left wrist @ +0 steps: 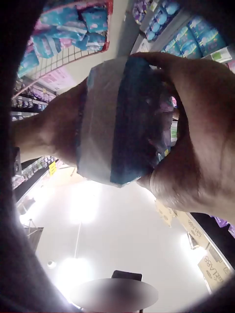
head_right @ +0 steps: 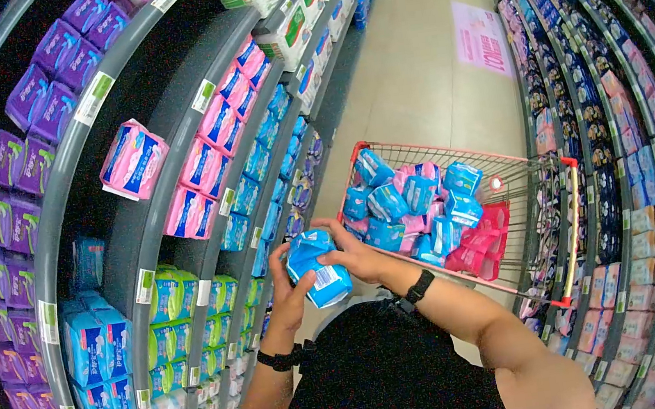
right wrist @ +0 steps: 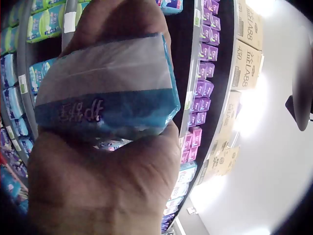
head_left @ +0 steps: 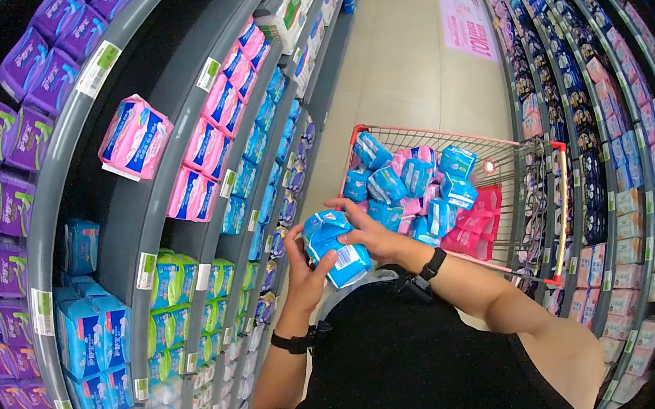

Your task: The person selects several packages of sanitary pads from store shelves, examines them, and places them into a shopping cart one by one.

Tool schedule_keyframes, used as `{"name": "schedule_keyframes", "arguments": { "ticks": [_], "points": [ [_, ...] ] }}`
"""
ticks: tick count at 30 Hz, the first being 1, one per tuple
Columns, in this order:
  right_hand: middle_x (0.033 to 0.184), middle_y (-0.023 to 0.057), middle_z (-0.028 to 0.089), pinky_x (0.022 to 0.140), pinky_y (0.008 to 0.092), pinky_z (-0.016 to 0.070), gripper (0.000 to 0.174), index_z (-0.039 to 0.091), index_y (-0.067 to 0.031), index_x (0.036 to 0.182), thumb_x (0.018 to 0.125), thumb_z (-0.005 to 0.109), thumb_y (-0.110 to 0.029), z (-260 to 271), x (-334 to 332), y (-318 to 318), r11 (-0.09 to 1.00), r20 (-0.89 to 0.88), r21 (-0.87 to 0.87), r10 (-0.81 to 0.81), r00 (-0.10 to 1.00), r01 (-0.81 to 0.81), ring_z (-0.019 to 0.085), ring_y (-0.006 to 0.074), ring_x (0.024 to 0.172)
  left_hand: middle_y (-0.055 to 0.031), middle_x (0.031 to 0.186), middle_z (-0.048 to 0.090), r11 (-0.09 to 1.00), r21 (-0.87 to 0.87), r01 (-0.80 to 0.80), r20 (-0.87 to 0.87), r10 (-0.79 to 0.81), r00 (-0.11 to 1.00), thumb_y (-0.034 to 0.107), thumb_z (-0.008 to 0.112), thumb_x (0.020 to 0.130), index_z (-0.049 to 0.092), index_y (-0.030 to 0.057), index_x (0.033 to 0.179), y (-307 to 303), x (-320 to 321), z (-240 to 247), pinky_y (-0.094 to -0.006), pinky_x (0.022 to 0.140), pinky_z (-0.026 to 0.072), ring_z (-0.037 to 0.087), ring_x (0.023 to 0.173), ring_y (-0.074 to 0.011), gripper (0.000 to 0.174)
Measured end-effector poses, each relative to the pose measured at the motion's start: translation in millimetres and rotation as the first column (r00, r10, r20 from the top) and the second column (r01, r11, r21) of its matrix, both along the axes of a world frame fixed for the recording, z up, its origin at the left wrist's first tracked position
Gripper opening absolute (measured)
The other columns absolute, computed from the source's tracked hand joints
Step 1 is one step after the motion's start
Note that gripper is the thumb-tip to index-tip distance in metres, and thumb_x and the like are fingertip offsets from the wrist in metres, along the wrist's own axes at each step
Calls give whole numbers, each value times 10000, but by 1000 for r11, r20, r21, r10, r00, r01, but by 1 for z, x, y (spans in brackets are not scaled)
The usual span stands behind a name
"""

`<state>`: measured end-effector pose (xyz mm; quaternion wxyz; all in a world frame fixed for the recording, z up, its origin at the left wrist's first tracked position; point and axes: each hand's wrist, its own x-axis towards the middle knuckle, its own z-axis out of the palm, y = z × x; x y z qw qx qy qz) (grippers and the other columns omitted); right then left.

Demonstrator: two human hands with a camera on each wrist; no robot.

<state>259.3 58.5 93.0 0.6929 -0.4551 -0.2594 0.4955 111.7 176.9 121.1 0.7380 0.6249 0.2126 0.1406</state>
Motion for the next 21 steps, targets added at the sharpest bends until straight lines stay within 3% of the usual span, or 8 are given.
{"name": "schedule_keyframes", "arguments": {
  "ticks": [5, 8, 9, 12, 15, 18, 21],
  "points": [
    [1380, 148, 451, 1077, 378, 365, 653, 360, -57, 1435, 895, 664, -262, -13, 5, 1, 1000, 56, 2, -16, 998, 15, 443, 236, 1285, -171, 1333, 430, 996, 68, -52, 24, 50, 998, 295, 740, 852, 240, 111, 1436, -2, 7, -5, -413, 1036, 410, 474, 1222, -263, 790],
    [1355, 117, 475, 1073, 374, 386, 725, 384, -75, 1423, 863, 690, -418, -24, 8, 1, 996, -224, 70, -38, 974, 55, 464, 226, 1281, -145, 1350, 435, 987, -147, -63, 112, 80, 990, 389, 680, 881, 244, 112, 1452, -3, 5, -11, -417, 1053, 402, 468, 1250, -262, 769],
    [1368, 112, 497, 1071, 384, 416, 773, 382, -66, 1429, 861, 694, -487, -21, 10, 0, 994, -372, 102, 4, 928, 37, 498, 222, 1276, -118, 1403, 418, 965, -259, 23, 114, 7, 993, 496, 595, 925, 226, 104, 1492, 2, 3, -18, -407, 1065, 399, 445, 1297, -250, 783],
    [1324, 123, 557, 979, 387, 514, 611, 401, -34, 1399, 931, 649, -337, -15, 17, -10, 994, -481, 105, 58, 875, -8, 588, 219, 1186, -127, 1442, 462, 887, -460, 48, 142, 20, 990, 545, 513, 965, 302, 48, 1490, -3, 0, -26, -424, 1101, 390, 470, 1318, -264, 753],
    [1279, 116, 600, 963, 380, 533, 534, 420, -30, 1369, 955, 621, -300, -33, 22, -17, 989, -542, 124, 139, 829, -84, 623, 216, 1145, -122, 1452, 454, 882, -471, -24, 118, 89, 989, 499, 473, 1007, 263, 49, 1515, -8, 12, -32, -410, 1101, 380, 486, 1294, -261, 711],
    [1272, 112, 602, 956, 370, 531, 495, 420, -35, 1362, 967, 602, -273, -42, 33, -21, 998, -591, 65, 39, 806, 0, 624, 202, 1133, -126, 1462, 433, 975, 0, -221, -30, 221, 975, 416, 472, 1031, 288, 29, 1488, -1, 24, -31, -389, 1109, 355, 468, 1293, -251, 627],
    [1282, 93, 592, 962, 355, 512, 458, 419, -57, 1363, 986, 566, -272, -42, 39, -23, 988, -514, -71, -156, 844, 140, 604, 181, 1142, -158, 1450, 408, 988, -82, -133, -58, 129, 990, 296, 482, 1043, 310, 38, 1461, 4, 34, -21, -365, 1087, 348, 428, 1297, -223, 520]
  ]
}}
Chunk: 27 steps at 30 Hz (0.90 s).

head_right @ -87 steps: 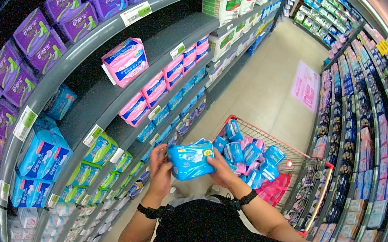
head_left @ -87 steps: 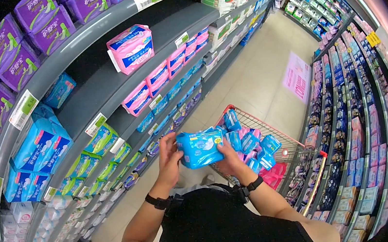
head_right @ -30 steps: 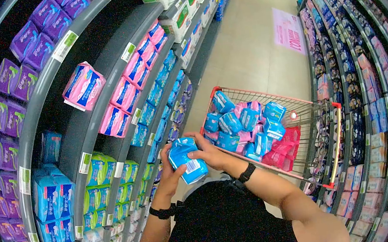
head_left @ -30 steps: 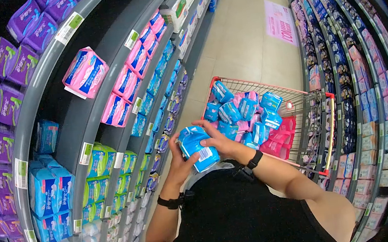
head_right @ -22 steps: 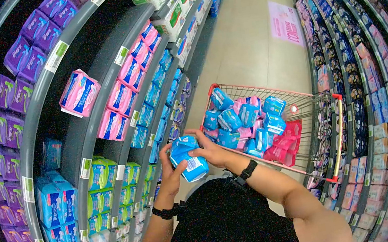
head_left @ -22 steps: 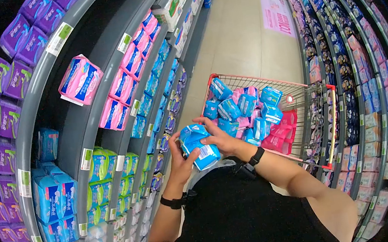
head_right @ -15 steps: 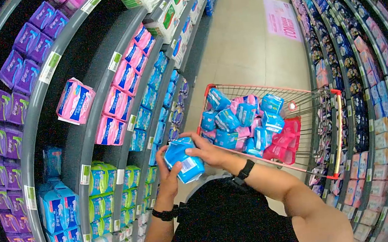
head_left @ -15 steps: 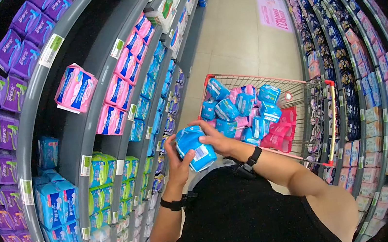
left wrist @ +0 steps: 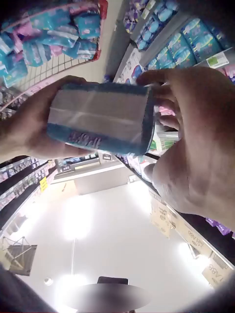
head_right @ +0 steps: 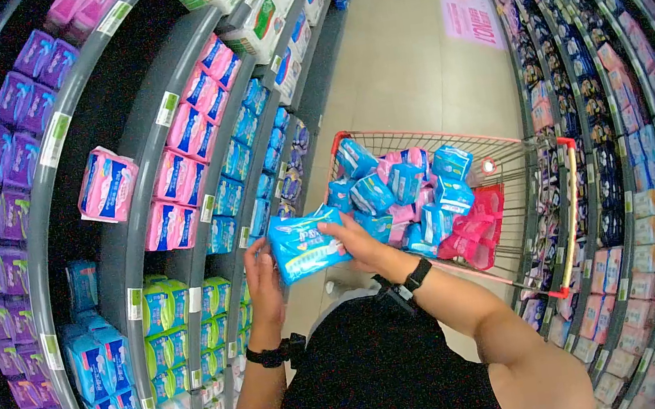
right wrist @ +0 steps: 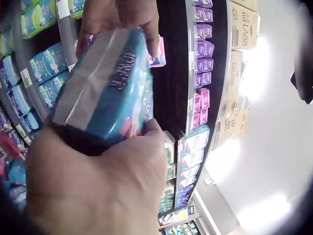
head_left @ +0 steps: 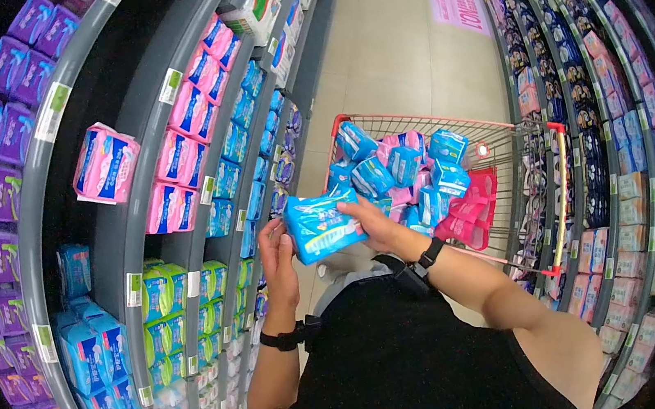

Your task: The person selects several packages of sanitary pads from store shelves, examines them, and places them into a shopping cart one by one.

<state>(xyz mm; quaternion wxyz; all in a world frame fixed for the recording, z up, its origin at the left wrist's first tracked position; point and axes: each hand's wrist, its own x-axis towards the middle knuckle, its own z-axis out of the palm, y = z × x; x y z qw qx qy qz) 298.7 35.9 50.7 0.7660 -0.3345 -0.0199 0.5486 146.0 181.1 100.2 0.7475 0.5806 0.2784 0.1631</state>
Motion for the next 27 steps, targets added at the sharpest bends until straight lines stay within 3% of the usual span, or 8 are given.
{"name": "schedule_keyframes", "arguments": {
  "ticks": [3, 7, 10, 13, 14, 17, 23, 27],
  "points": [
    [1351, 52, 519, 1028, 356, 441, 452, 394, -98, 1400, 1031, 487, -342, -4, 8, -4, 999, -26, 47, -17, 1000, 18, 523, 168, 1223, -185, 1436, 417, 885, 459, 78, -131, -20, 991, 272, 499, 1037, 317, -3, 1427, -12, 11, -5, -374, 1092, 342, 444, 1272, -242, 511],
    [1459, 59, 418, 1146, 399, 321, 544, 291, -93, 1484, 1040, 473, -351, 8, 17, -18, 986, 72, 139, 78, 994, -87, 393, 193, 1360, -163, 1459, 426, 998, 50, -31, -110, 36, 993, 321, 475, 1044, 319, -12, 1472, -8, 18, -26, -380, 1095, 353, 450, 1302, -259, 564],
    [1462, 79, 429, 1145, 416, 339, 702, 242, -97, 1518, 979, 593, -377, 1, 24, -29, 986, 67, 108, 117, 991, -124, 411, 209, 1363, -165, 1436, 459, 996, 86, -29, -284, 52, 957, 307, 426, 1063, 338, -20, 1478, -11, 21, -27, -375, 1087, 365, 455, 1307, -242, 536],
    [1438, 84, 461, 1107, 432, 398, 734, 284, -99, 1489, 937, 645, -421, -10, 30, -40, 944, -9, 280, 184, 983, -174, 474, 226, 1318, -137, 1214, 619, 909, 267, 321, -379, -207, 902, 344, 390, 1071, 453, -36, 1377, -29, 34, -4, -363, 976, 456, 596, 1079, -242, 492],
    [1430, 131, 497, 1103, 448, 414, 769, 318, -72, 1483, 910, 670, -443, -25, 31, -44, 936, -182, 297, 251, 951, -190, 512, 257, 1298, -109, 1018, 667, 931, 17, 364, -368, -333, 868, 324, 421, 1060, 486, -16, 1342, -34, 37, -3, -358, 786, 511, 645, 877, -223, 446],
    [1361, 144, 564, 1052, 443, 470, 764, 379, -51, 1452, 883, 696, -451, -21, 41, -58, 955, -218, 244, 225, 949, -171, 592, 275, 1208, -87, 855, 625, 733, 427, 529, -359, -400, 843, 279, 515, 1019, 506, 8, 1306, -28, 43, -38, -326, 630, 480, 613, 722, -183, 396],
    [1288, 130, 601, 972, 402, 515, 664, 439, -32, 1385, 879, 699, -375, -66, 101, -107, 995, -74, -65, -76, 994, 71, 624, 243, 1138, -87, 1012, 536, 740, 445, 504, -369, -361, 856, 184, 713, 866, 449, 30, 1344, -43, 66, -8, -270, 573, 436, 491, 626, -115, 567],
    [1368, 153, 477, 984, 398, 481, 631, 496, -39, 1312, 843, 744, -381, -64, 148, -130, 717, 533, -394, -332, 779, 575, 501, 257, 1241, -59, 1060, 512, 674, 443, 591, -361, -469, 806, 171, 690, 897, 414, 50, 1386, -42, 64, -11, -254, 581, 423, 472, 615, -85, 575]
  ]
}}
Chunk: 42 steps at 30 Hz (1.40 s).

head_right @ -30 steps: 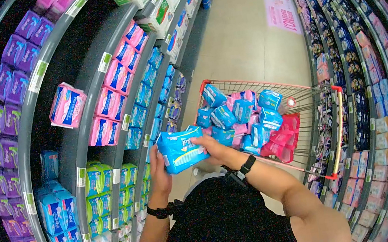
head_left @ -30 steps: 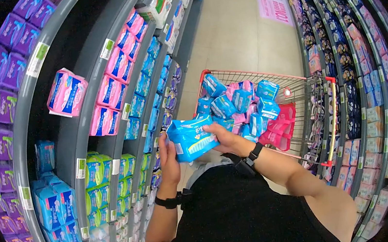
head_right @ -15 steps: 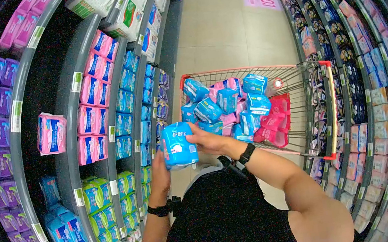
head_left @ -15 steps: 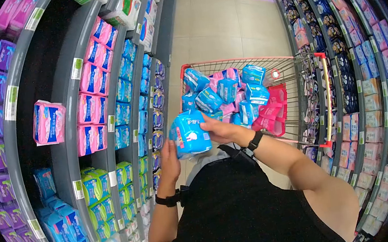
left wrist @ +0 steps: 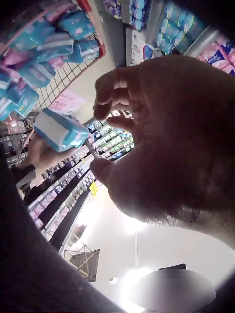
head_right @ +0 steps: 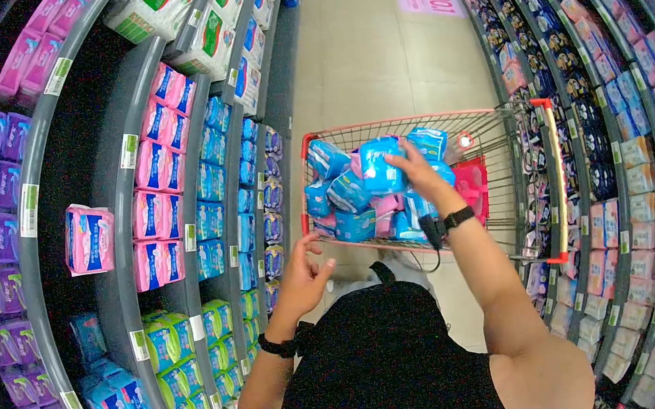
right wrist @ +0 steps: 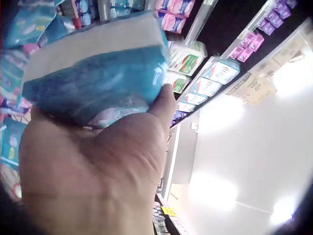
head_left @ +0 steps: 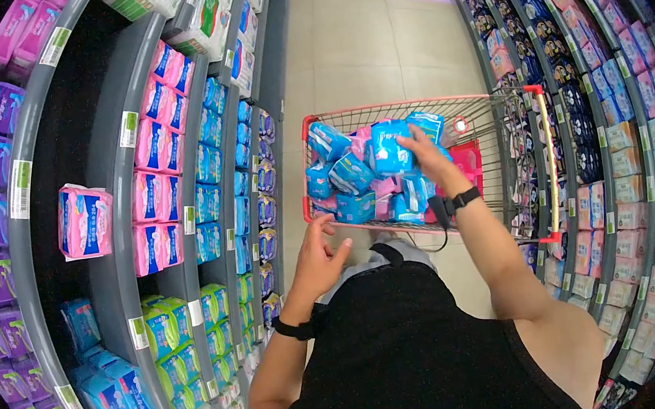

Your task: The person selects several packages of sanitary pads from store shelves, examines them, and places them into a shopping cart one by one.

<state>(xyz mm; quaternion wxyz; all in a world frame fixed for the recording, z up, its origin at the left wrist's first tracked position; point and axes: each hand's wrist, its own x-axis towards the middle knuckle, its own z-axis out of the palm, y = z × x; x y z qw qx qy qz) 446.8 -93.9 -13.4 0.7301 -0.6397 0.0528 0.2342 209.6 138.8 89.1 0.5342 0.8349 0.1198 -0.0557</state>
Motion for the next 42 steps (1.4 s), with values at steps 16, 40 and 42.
{"name": "schedule_keyframes", "arguments": {
  "ticks": [16, 40, 42],
  "points": [
    [1438, 258, 463, 1129, 441, 352, 865, 440, 22, 1419, 760, 736, -454, -154, 64, 35, 405, 7, -875, 558, 830, -265, 429, 386, 1354, -110, 1103, 586, 994, 98, 45, -47, -41, 998, 240, 712, 881, 479, 40, 1322, 20, -44, 7, -311, 670, 496, 581, 733, -173, 537],
    [1450, 247, 423, 1056, 383, 409, 908, 240, 62, 1491, 791, 730, -245, -292, 70, 10, 634, 219, -738, 550, 806, -232, 462, 340, 1307, -162, 1322, 498, -295, 712, -638, 619, 692, 371, 435, 719, 789, 523, 75, 1251, 325, -166, 166, -548, 1022, 347, 431, 1275, -346, 618],
    [1523, 275, 311, 1174, 404, 255, 940, 227, 91, 1484, 783, 745, -261, -228, 41, 26, 572, 155, -782, 561, 813, -246, 295, 370, 1431, -187, 1487, 377, -313, 773, -552, 517, 815, 261, 508, 694, 801, 418, 76, 1415, 363, -168, 166, -577, 1089, 290, 326, 1395, -373, 799]
  ]
}}
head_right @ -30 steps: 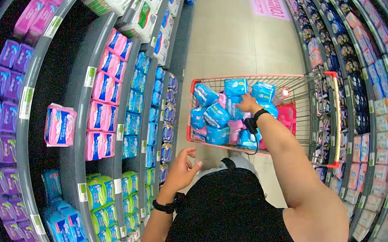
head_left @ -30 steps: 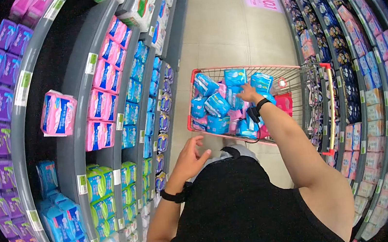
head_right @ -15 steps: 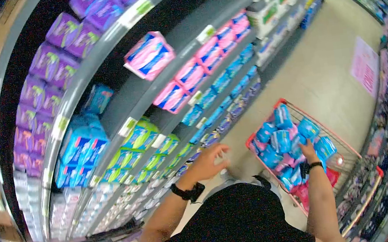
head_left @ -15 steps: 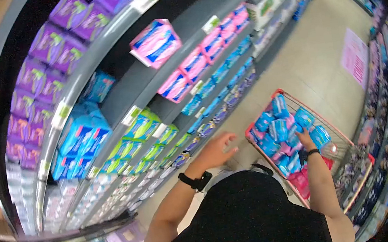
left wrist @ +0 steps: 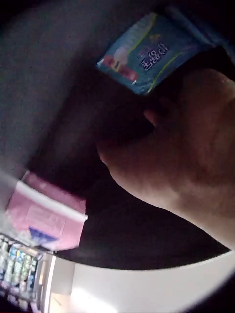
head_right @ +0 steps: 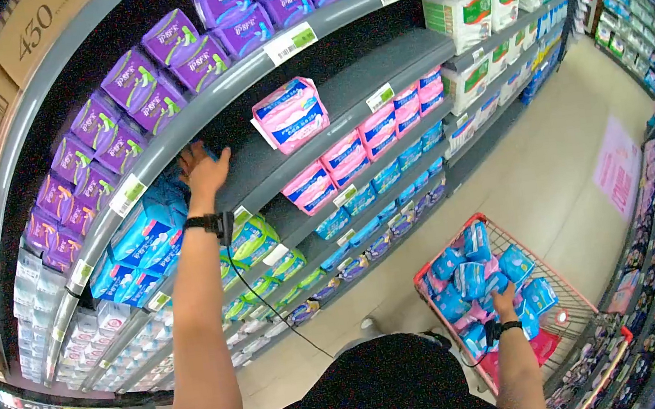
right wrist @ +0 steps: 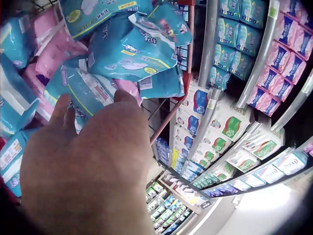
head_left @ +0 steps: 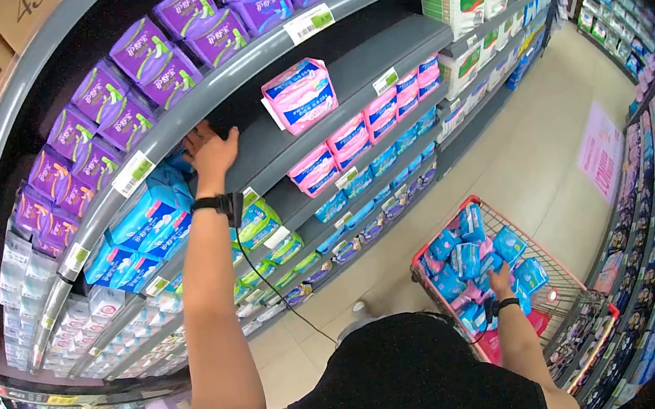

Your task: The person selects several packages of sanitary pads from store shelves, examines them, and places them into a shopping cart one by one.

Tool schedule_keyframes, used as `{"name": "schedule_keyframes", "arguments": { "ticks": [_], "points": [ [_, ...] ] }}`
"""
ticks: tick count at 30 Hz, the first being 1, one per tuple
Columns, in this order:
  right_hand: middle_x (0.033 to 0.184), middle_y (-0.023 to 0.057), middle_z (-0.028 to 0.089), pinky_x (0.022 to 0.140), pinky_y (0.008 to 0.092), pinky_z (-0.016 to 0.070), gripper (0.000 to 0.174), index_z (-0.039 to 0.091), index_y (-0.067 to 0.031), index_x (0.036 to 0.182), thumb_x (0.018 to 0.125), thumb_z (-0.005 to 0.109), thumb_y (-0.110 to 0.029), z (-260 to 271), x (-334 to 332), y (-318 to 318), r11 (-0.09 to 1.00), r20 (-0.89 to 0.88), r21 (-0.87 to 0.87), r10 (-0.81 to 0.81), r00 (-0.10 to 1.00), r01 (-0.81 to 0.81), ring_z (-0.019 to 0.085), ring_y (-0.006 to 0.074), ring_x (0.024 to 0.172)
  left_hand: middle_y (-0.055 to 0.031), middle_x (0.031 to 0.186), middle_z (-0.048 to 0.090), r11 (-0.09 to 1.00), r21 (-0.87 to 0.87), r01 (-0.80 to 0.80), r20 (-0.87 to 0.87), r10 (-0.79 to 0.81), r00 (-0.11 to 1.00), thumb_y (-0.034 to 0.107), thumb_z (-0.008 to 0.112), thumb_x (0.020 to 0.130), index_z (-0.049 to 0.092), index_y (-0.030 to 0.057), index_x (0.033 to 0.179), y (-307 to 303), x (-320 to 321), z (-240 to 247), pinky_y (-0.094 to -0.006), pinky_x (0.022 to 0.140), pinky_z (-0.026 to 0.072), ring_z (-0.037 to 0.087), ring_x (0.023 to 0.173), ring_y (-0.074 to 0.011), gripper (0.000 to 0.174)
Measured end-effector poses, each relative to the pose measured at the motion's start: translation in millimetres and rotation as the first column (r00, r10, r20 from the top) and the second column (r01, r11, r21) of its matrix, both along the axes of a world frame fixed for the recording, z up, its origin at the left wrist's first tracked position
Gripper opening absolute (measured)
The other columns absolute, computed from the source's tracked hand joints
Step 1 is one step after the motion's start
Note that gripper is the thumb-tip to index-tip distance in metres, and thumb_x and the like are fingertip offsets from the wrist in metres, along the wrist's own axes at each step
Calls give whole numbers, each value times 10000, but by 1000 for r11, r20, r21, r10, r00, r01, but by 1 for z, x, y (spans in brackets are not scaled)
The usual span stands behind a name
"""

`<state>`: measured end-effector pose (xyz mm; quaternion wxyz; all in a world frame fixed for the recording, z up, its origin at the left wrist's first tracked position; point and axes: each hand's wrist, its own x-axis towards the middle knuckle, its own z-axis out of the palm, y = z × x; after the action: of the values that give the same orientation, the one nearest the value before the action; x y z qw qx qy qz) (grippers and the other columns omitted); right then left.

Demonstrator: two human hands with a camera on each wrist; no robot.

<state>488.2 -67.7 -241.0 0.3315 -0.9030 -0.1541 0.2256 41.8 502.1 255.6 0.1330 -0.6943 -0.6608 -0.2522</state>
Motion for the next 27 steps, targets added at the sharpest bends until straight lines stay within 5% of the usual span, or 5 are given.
{"name": "schedule_keyframes", "arguments": {
  "ticks": [7, 9, 18, 23, 27],
  "points": [
    [1479, 282, 330, 1181, 473, 201, 987, 251, 34, 1479, 713, 801, -261, 28, -32, -11, 984, 64, -60, -163, 985, 167, 257, 454, 1383, -110, 1618, 212, 976, -204, -73, -242, 22, 970, 507, 742, 746, 207, 144, 1560, 65, -31, 11, -530, 1191, 189, 167, 1500, -318, 1040],
    [1495, 356, 124, 1182, 477, 192, 1008, 213, 13, 1502, 728, 797, -261, 3, -32, -26, 982, 49, -1, -186, 981, 187, 162, 494, 1397, -114, 1610, 236, 986, -162, -32, -234, -7, 972, 480, 790, 703, 221, 142, 1556, 122, -54, -31, -508, 1195, 198, 188, 1495, -311, 1080],
    [1415, 453, -1, 1115, 513, 291, 891, 223, 66, 1412, 752, 755, -211, 13, -84, -32, 935, 160, 28, -354, 921, 354, 192, 594, 1312, -132, 1493, 419, 979, -143, 143, -286, -179, 941, 460, 859, 622, 418, 132, 1448, -7, 21, 18, -600, 1119, 238, 367, 1404, -320, 992],
    [1406, 418, 127, 1087, 500, 327, 724, 323, 83, 1316, 756, 725, -139, 66, -112, -12, 938, 282, 39, -342, 896, 346, 301, 521, 1285, -120, 1295, 572, 932, 97, 349, -217, -322, 921, 327, 886, 622, 524, 123, 1314, -115, 24, 51, -561, 1055, 295, 526, 1216, -289, 807],
    [1150, 181, 589, 823, 388, 504, 323, 557, 8, 1087, 822, 697, -111, 31, -82, -9, 992, 311, 118, -81, 947, 46, 582, 284, 1040, -105, 1224, 567, 640, 332, 693, 135, -759, 637, 231, 915, 560, 537, 100, 1217, -160, 3, 50, -447, 1004, 364, 540, 1135, -287, 769]
  ]
}}
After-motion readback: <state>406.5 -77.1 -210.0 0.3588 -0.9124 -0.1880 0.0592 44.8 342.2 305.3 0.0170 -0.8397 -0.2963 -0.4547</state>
